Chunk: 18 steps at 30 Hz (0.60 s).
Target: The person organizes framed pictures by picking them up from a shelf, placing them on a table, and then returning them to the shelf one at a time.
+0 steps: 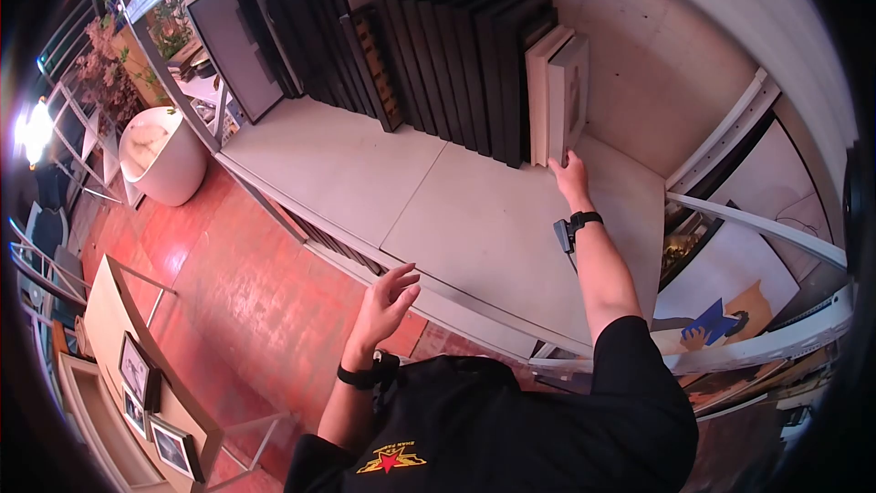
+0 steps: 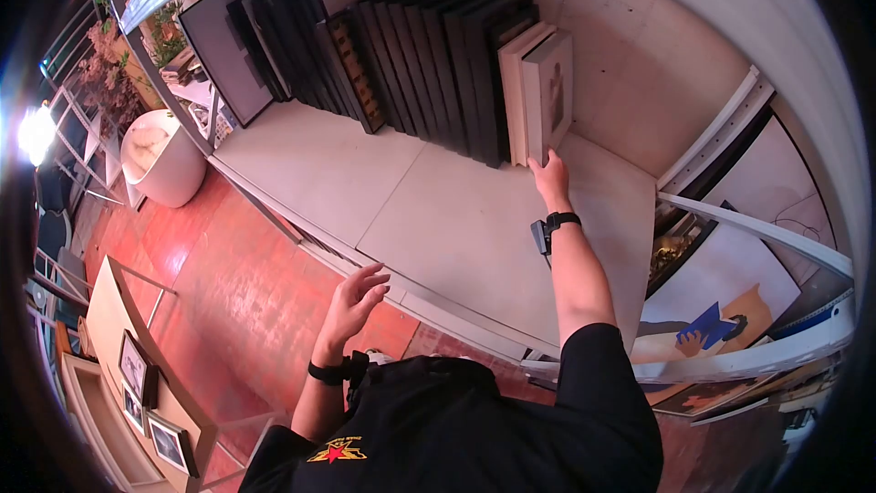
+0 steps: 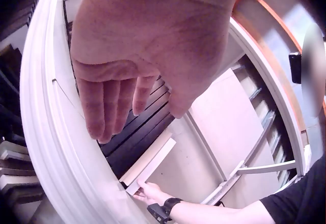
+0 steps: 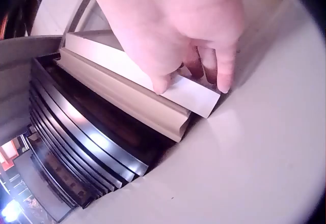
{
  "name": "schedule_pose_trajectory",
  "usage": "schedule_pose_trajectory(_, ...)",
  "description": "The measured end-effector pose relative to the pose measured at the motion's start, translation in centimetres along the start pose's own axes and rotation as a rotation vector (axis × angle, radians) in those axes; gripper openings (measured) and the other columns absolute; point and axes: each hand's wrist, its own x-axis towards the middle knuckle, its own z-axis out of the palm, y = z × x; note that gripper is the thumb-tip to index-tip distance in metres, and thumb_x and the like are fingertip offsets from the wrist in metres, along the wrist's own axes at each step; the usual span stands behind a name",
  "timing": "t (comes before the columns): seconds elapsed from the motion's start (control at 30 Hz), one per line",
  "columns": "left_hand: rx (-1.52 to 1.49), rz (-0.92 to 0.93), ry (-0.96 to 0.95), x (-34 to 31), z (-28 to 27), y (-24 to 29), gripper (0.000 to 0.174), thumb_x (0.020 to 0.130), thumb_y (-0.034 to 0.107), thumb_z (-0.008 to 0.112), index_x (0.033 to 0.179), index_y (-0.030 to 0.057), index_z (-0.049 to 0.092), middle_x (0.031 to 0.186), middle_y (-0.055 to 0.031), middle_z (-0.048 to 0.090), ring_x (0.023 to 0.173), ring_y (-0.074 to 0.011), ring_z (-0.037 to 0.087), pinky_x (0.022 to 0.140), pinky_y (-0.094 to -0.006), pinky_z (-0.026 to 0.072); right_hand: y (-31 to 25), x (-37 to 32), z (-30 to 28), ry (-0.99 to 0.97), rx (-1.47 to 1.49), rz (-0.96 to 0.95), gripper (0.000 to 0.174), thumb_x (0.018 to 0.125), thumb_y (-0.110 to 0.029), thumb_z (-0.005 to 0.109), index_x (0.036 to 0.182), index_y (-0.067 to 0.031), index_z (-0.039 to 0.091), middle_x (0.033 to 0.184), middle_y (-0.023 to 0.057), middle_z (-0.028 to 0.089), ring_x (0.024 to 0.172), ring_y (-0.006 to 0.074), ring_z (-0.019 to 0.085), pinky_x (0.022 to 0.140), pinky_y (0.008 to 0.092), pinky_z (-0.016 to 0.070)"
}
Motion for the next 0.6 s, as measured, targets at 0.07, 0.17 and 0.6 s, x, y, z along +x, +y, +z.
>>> schedule_pose_trajectory(0.07,-0.04,-0.021,0.025,-0.6,-0.1,-0.6,0.048,0.093,0.021,0.061,0.13,-0.0056,0.047,0.115,-0.0231,0.063,0.107,-0.0241,0.062,0.089,-0.034,0.0512,-0.4,-0.7,0.1,0.1,-0.099,0.083,0.065,0.076,-0.034,0.072,0.126,0.0027,0.052,0.115,0.0251,0.062,0.106,0.0393,0.059,0.092,0.0436,0.0474)
schedule_pose_trajectory(0.17,-0.029,-0.041,0.056,-1.5,-0.3,-1.1,0.046,0.092,0.019,0.061,0.129,-0.0054,0.048,0.114,-0.0232,0.064,0.106,-0.0242,0.062,0.089,-0.0339,0.0513,-2.5,-1.7,-0.9,0.172,-0.204,0.022,0.081,0.072,-0.036,0.076,0.134,0.0039,0.041,0.119,0.0253,0.058,0.109,0.0411,0.057,0.093,0.045,0.0465)
schedule_pose_trajectory(0.6,0.02,-0.12,0.192,-5.5,-1.4,-2.0,0.047,0.092,0.019,0.059,0.131,-0.0048,0.047,0.113,-0.0204,0.064,0.099,-0.0215,0.064,0.083,-0.0316,0.053,-3.4,0.9,-1.0,-0.014,-0.105,0.112,0.083,0.072,-0.035,0.076,0.139,-0.0078,0.035,0.117,0.0211,0.062,0.106,0.0398,0.06,0.089,0.0482,0.0481)
